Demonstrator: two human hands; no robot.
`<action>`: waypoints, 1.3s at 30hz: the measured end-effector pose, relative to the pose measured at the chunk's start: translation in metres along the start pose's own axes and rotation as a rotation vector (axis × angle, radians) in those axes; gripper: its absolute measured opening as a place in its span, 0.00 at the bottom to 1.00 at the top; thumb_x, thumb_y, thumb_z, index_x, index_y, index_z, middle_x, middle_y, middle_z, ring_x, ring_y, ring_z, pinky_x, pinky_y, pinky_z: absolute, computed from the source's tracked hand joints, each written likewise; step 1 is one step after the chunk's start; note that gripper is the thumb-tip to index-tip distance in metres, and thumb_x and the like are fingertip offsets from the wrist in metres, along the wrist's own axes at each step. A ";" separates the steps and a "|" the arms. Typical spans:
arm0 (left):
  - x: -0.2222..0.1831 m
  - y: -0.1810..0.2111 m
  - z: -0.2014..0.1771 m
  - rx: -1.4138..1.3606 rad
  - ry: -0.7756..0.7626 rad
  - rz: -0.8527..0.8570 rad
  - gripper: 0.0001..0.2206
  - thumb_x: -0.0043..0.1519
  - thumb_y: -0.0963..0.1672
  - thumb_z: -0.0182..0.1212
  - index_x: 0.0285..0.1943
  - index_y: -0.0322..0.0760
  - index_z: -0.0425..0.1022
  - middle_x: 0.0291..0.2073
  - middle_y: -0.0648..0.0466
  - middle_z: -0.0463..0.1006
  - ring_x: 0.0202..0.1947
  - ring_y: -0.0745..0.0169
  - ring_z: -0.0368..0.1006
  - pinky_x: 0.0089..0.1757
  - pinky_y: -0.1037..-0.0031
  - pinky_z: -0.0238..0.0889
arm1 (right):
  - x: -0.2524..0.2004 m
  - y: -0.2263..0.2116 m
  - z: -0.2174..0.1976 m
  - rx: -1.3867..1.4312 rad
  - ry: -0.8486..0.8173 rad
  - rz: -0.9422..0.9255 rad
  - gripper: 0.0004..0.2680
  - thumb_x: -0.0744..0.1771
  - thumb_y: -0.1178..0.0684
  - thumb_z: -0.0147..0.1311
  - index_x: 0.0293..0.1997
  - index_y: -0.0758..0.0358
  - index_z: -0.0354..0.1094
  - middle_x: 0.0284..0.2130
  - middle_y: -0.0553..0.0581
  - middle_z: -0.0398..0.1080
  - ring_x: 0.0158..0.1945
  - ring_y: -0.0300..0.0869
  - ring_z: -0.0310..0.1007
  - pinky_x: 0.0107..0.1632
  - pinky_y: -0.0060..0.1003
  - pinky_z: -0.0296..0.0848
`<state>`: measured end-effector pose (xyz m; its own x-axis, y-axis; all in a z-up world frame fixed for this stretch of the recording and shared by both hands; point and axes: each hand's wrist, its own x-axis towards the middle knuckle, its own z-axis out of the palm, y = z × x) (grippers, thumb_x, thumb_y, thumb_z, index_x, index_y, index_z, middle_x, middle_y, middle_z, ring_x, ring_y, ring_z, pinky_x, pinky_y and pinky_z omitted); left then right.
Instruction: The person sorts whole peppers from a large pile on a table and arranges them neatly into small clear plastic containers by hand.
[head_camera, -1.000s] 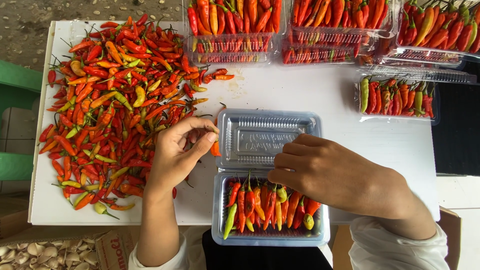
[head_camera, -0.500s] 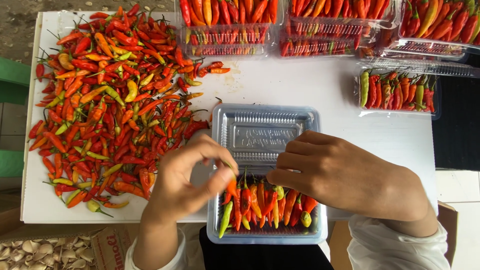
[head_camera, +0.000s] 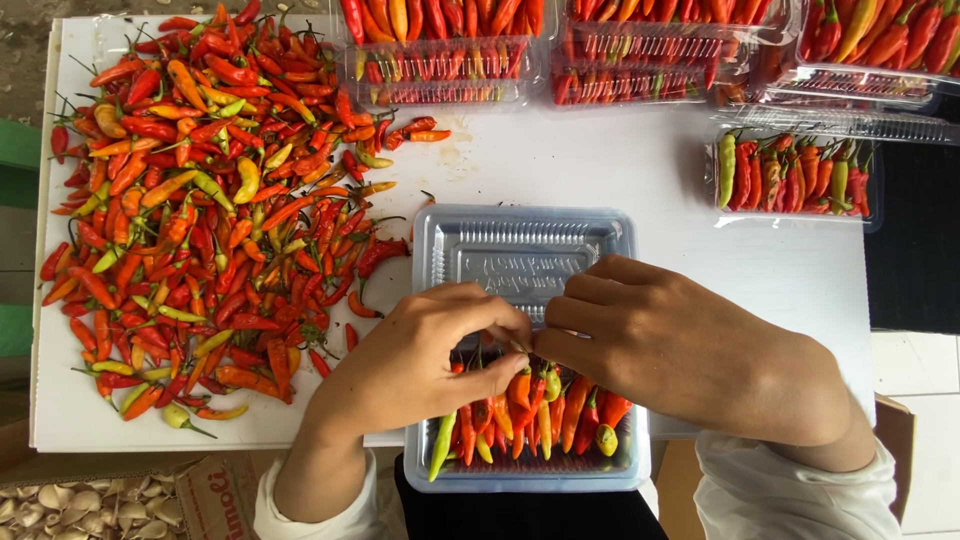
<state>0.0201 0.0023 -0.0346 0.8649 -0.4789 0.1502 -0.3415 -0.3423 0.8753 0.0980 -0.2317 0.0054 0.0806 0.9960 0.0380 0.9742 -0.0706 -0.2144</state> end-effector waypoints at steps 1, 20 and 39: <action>0.000 -0.001 0.000 0.000 0.001 -0.001 0.05 0.64 0.43 0.63 0.44 0.36 0.75 0.35 0.54 0.78 0.35 0.61 0.74 0.40 0.72 0.66 | 0.000 0.001 0.001 0.000 0.000 -0.001 0.07 0.66 0.60 0.57 0.48 0.58 0.72 0.34 0.53 0.71 0.35 0.48 0.69 0.41 0.42 0.69; -0.002 -0.004 0.001 0.129 0.083 0.115 0.07 0.62 0.43 0.67 0.37 0.32 0.78 0.39 0.53 0.77 0.43 0.56 0.68 0.46 0.68 0.65 | 0.008 -0.005 0.000 -0.054 0.035 -0.007 0.00 0.69 0.59 0.53 0.42 0.59 0.68 0.30 0.52 0.68 0.33 0.47 0.66 0.40 0.40 0.67; -0.004 -0.007 -0.002 0.140 0.072 0.103 0.06 0.63 0.43 0.65 0.42 0.34 0.80 0.44 0.52 0.76 0.48 0.54 0.67 0.51 0.65 0.65 | 0.000 -0.004 -0.002 0.055 0.011 -0.019 0.04 0.68 0.57 0.56 0.46 0.55 0.72 0.33 0.52 0.69 0.35 0.49 0.68 0.39 0.44 0.67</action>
<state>0.0200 0.0079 -0.0399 0.8450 -0.4600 0.2729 -0.4734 -0.4060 0.7817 0.0941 -0.2318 0.0083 0.0644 0.9965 0.0529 0.9624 -0.0481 -0.2672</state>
